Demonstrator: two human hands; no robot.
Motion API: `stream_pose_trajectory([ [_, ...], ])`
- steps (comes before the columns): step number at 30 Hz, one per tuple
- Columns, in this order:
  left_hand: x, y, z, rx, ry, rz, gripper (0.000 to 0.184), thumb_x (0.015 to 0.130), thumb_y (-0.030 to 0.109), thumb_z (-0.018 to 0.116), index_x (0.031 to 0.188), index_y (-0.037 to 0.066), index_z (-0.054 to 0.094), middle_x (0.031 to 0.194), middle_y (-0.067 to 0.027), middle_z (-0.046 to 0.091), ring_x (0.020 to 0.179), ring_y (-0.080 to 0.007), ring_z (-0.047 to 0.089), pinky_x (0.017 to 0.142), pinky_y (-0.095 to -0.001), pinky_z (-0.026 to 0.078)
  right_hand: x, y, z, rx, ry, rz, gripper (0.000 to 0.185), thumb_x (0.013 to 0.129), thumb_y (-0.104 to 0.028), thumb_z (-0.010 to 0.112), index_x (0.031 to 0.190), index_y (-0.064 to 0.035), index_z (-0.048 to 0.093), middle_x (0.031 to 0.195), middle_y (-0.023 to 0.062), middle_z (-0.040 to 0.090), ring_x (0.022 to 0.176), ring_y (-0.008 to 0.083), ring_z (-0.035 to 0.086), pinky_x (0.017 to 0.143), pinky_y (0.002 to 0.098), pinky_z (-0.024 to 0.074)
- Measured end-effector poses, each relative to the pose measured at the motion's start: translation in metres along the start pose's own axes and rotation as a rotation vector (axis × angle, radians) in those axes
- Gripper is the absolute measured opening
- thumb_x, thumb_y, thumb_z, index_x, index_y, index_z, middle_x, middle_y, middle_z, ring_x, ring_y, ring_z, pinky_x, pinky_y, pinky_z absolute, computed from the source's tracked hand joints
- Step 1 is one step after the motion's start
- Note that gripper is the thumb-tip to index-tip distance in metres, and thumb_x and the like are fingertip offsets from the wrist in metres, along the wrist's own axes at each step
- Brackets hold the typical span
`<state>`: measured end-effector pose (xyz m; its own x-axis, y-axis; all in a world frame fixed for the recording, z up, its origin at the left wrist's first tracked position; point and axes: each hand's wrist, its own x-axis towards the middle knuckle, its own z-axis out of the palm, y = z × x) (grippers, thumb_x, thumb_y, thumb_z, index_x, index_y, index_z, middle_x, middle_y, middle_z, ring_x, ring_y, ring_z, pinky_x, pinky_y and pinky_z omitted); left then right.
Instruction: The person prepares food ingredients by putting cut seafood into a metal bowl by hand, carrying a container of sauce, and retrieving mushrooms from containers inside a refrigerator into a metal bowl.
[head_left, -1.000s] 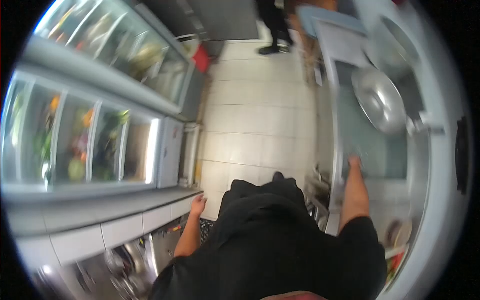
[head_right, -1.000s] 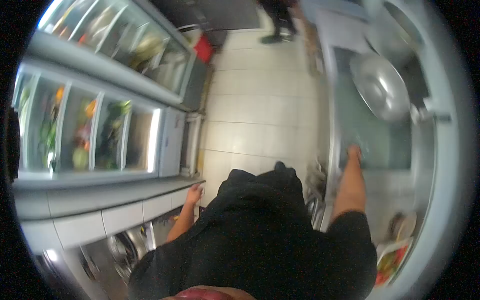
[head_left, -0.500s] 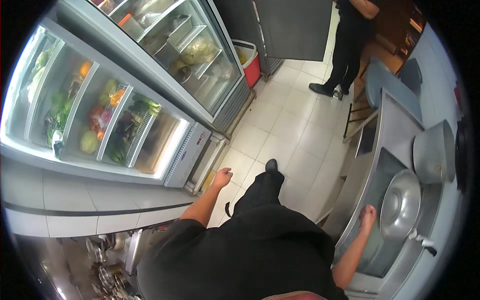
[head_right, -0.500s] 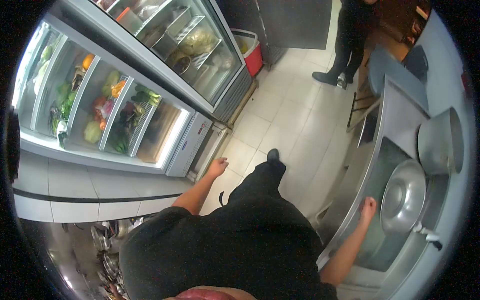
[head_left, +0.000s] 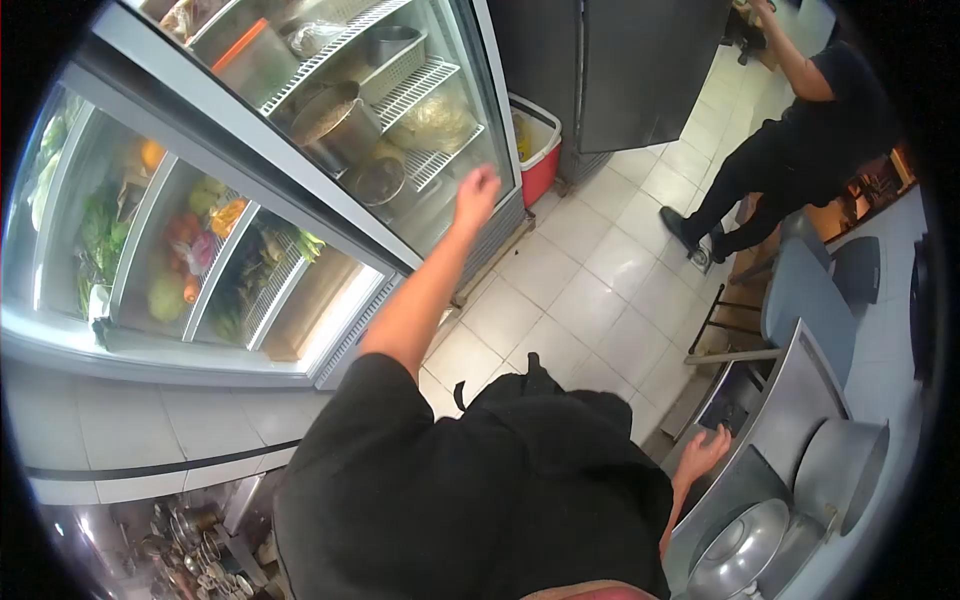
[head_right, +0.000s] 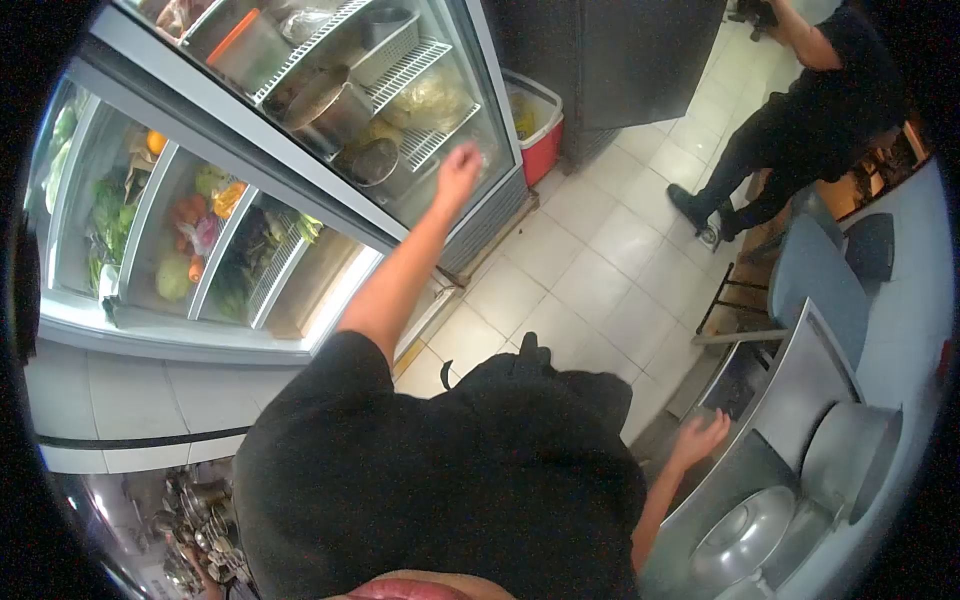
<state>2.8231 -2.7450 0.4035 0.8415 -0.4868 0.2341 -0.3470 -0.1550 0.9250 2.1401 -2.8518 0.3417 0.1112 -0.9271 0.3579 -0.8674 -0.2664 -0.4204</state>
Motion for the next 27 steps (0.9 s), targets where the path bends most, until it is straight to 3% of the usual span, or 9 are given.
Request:
stream_pose_trajectory([
  [5,0.133,0.114,-0.020,-0.121,0.095,0.218,0.042,0.089,0.017,0.067,0.126,-0.001,0.059,0.108,-0.0088,0.067,0.096,-0.0157,0.063,0.087,-0.0308,0.051,0.040,0.017,0.101,-0.011,-0.270,0.033,0.044,0.082,-0.008,0.064,0.124,0.0019,0.055,0.130,0.0239,0.052,0.124,0.0405,0.049,0.106,0.0453,0.0389],
  [8,0.248,0.115,-0.042,-0.182,0.119,0.474,0.049,0.089,0.020,0.069,0.132,0.000,0.055,0.116,-0.0108,0.065,0.101,-0.0166,0.063,0.087,-0.0302,0.050,0.066,0.024,0.153,-0.060,-0.506,0.018,0.043,0.080,-0.010,0.066,0.121,0.0019,0.057,0.125,0.0233,0.054,0.119,0.0411,0.051,0.103,0.0457,0.0411],
  [10,0.279,0.160,-0.065,-0.139,0.083,0.283,0.044,0.094,0.018,0.060,0.134,0.004,0.052,0.109,-0.0051,0.060,0.086,-0.0093,0.055,0.070,-0.0239,0.047,0.095,0.020,0.191,-0.013,-0.572,-0.014,0.044,0.077,-0.013,0.069,0.118,0.0010,0.059,0.117,0.0234,0.058,0.114,0.0418,0.054,0.101,0.0458,0.0429],
  [12,0.278,0.224,-0.052,-0.141,0.258,0.462,0.039,0.095,0.016,0.057,0.132,0.004,0.053,0.106,-0.0049,0.061,0.075,-0.0071,0.051,0.063,-0.0219,0.044,0.127,0.021,0.230,-0.001,-0.649,-0.013,0.043,0.076,-0.013,0.069,0.116,-0.0004,0.061,0.118,0.0239,0.058,0.116,0.0412,0.054,0.101,0.0455,0.0435],
  [13,0.312,0.217,-0.066,-0.103,0.225,0.458,0.046,0.096,0.020,0.059,0.139,0.009,0.049,0.107,-0.0033,0.061,0.085,-0.0091,0.055,0.069,-0.0229,0.046,0.147,0.023,0.252,-0.022,-0.692,-0.024,0.043,0.076,-0.014,0.070,0.116,-0.0009,0.061,0.118,0.0236,0.059,0.116,0.0405,0.054,0.101,0.0452,0.0435],
  [15,0.314,0.261,-0.047,-0.086,0.348,0.441,0.058,0.090,0.026,0.068,0.140,0.004,0.049,0.137,-0.0165,0.055,0.118,-0.0225,0.057,0.090,-0.0322,0.048,0.195,0.012,0.284,0.009,-0.815,0.022,0.044,0.077,-0.015,0.069,0.118,-0.0016,0.061,0.119,0.0231,0.059,0.118,0.0393,0.054,0.102,0.0447,0.0433],
  [18,0.352,0.274,-0.043,0.158,0.335,0.402,0.058,0.095,0.035,0.060,0.141,0.001,0.048,0.136,-0.0151,0.056,0.120,-0.0251,0.056,0.096,-0.0363,0.045,0.254,0.009,0.328,0.145,-0.710,0.014,0.041,0.073,-0.014,0.065,0.112,-0.0011,0.066,0.115,0.0241,0.063,0.112,0.0403,0.058,0.099,0.0447,0.0464],
  [22,0.388,0.287,-0.004,-0.068,0.298,0.373,0.056,0.095,0.018,0.063,0.144,0.001,0.042,0.141,-0.0176,0.050,0.128,-0.0258,0.051,0.105,-0.0402,0.042,0.367,-0.039,0.364,0.028,-0.848,-0.019,0.041,0.075,-0.015,0.061,0.114,-0.0028,0.065,0.115,0.0232,0.064,0.112,0.0379,0.059,0.099,0.0429,0.0479],
  [27,0.428,0.263,-0.019,-0.076,0.470,0.238,0.065,0.094,0.019,0.064,0.147,-0.002,0.034,0.148,-0.0182,0.042,0.134,-0.0268,0.042,0.111,-0.0415,0.031,0.458,-0.083,0.407,0.115,-0.888,-0.003,0.039,0.078,-0.017,0.061,0.114,-0.0034,0.065,0.115,0.0216,0.066,0.110,0.0361,0.061,0.098,0.0419,0.0487],
])
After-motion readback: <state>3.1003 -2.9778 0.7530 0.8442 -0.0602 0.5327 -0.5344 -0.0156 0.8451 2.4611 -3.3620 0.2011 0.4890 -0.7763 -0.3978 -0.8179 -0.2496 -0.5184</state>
